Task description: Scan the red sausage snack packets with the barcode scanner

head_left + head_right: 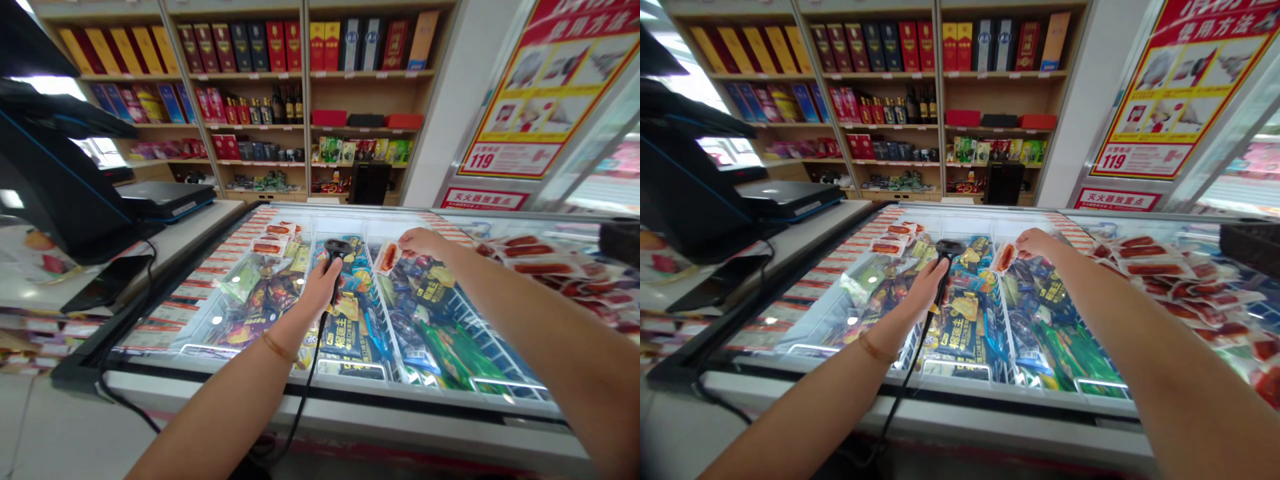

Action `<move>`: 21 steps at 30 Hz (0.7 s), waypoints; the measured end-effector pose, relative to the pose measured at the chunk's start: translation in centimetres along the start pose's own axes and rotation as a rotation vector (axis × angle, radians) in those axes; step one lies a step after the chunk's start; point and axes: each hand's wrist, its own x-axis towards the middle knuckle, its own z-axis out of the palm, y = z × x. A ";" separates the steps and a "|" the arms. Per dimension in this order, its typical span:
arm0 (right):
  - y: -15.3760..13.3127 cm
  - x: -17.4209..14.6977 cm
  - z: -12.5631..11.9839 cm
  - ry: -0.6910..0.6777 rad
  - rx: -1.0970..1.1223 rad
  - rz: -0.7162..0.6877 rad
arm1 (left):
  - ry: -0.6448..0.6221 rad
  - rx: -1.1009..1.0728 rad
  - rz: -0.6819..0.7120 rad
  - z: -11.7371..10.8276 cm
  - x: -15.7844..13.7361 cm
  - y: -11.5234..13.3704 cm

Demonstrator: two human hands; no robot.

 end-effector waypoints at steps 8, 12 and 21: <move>-2.5 -1.1 6.2 0.162 0.061 -0.052 | 0.013 0.043 0.002 -0.2 0.3 -0.3; -1.8 -2.3 6.0 0.094 0.171 -0.316 | -0.010 0.078 0.013 -0.1 0.3 -0.4; -1.6 -2.5 3.9 -0.304 0.132 -0.534 | -0.027 0.062 0.016 -0.2 0.0 -0.3</move>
